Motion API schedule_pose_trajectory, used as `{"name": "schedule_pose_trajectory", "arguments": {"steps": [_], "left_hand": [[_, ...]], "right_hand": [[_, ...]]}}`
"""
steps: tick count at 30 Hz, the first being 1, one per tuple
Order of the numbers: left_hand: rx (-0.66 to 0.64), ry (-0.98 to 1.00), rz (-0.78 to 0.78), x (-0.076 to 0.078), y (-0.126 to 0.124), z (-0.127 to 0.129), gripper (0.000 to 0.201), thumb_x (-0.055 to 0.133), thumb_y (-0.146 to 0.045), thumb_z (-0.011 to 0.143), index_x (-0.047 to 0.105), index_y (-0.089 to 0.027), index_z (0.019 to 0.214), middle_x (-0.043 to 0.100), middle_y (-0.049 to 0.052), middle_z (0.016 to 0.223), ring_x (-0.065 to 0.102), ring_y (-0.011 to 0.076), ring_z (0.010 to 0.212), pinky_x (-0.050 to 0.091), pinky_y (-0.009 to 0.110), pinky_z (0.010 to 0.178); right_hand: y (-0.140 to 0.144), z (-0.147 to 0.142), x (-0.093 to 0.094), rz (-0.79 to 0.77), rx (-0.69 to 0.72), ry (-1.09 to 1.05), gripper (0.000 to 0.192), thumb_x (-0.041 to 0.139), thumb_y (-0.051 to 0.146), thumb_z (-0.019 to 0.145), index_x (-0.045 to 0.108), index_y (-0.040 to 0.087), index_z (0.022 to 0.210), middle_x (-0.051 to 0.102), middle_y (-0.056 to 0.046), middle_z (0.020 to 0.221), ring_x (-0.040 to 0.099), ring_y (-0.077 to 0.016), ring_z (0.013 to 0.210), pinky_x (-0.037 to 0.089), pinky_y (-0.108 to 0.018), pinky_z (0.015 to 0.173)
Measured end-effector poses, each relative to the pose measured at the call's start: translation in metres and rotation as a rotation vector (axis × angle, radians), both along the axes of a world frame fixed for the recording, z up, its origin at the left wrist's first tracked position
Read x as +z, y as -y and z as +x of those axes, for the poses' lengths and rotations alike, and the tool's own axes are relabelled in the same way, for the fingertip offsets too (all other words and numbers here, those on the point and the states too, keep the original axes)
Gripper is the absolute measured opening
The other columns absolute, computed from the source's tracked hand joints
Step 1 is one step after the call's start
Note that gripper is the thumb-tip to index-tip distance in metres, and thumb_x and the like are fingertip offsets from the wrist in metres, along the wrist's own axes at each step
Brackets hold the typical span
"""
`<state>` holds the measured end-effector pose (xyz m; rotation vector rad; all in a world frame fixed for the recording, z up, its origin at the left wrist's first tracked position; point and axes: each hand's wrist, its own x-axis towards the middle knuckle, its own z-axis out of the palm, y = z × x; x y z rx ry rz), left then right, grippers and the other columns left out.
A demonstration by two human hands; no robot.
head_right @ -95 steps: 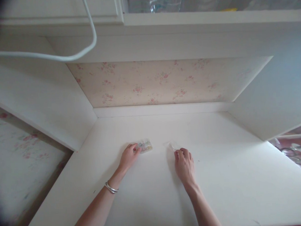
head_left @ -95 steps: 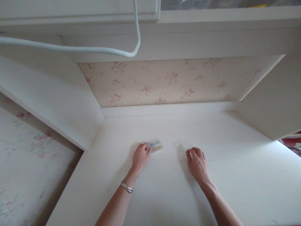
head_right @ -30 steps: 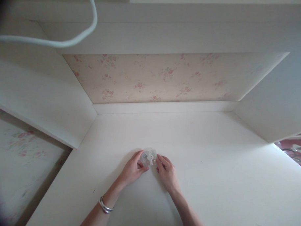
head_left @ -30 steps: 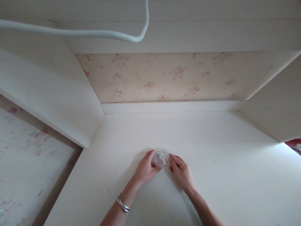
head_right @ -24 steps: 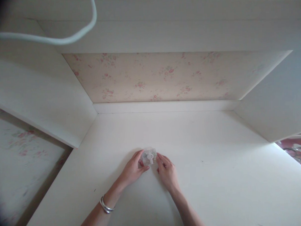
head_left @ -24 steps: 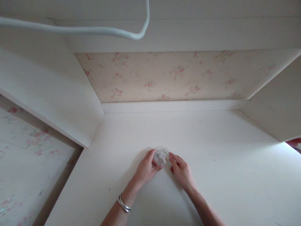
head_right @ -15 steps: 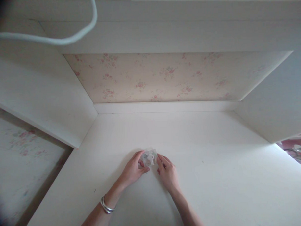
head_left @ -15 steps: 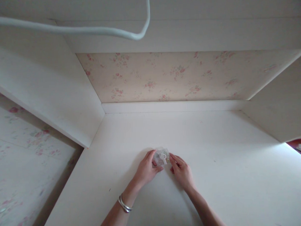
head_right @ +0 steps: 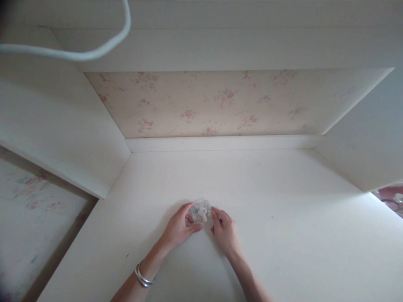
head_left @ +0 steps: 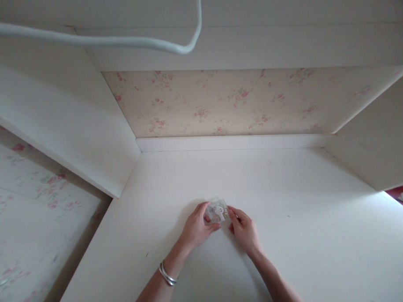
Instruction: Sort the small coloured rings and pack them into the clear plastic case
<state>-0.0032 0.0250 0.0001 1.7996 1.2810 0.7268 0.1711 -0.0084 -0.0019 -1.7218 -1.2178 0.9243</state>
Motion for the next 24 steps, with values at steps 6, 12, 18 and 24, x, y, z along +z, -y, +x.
{"name": "schedule_pose_trajectory", "arguments": {"steps": [6,12,18,24], "left_hand": [[0.004,-0.001,0.028,0.001,0.0,0.001,0.065,0.074,-0.03,0.064,0.048,-0.022,0.123,0.057,0.006,0.116,0.059,0.0132,0.074,0.05,0.031,0.078],[-0.029,0.037,0.04,-0.001,-0.002,0.002,0.063,0.072,-0.03,0.067,0.048,-0.021,0.125,0.056,0.008,0.118,0.058,0.0147,0.075,0.051,0.033,0.079],[-0.055,0.01,0.029,-0.005,-0.003,-0.001,0.067,0.068,-0.033,0.07,0.043,-0.021,0.132,0.049,0.01,0.13,0.059,0.0141,0.077,0.05,0.035,0.086],[-0.069,0.024,-0.001,-0.005,-0.003,-0.003,0.069,0.067,-0.033,0.072,0.04,-0.023,0.135,0.051,0.01,0.13,0.062,0.0197,0.087,0.051,0.036,0.083]], "right_hand": [[-0.002,0.001,-0.003,0.032,0.033,0.02,0.044,0.039,0.05,0.086,0.065,0.018,0.102,0.068,-0.007,0.085,0.055,-0.014,0.047,0.046,-0.029,0.049],[-0.01,0.009,-0.011,-0.021,0.048,-0.023,0.038,0.045,0.047,0.082,0.065,0.018,0.097,0.069,-0.006,0.082,0.059,-0.0145,0.048,0.048,-0.028,0.048],[-0.012,0.011,0.0,-0.026,0.086,0.023,0.033,0.048,0.041,0.082,0.06,0.019,0.104,0.065,-0.007,0.099,0.059,-0.0122,0.051,0.05,-0.028,0.053],[-0.013,0.006,0.011,0.119,0.185,0.303,0.043,0.046,0.043,0.085,0.055,0.023,0.122,0.054,-0.009,0.124,0.054,-0.0081,0.053,0.051,-0.031,0.066]]}}
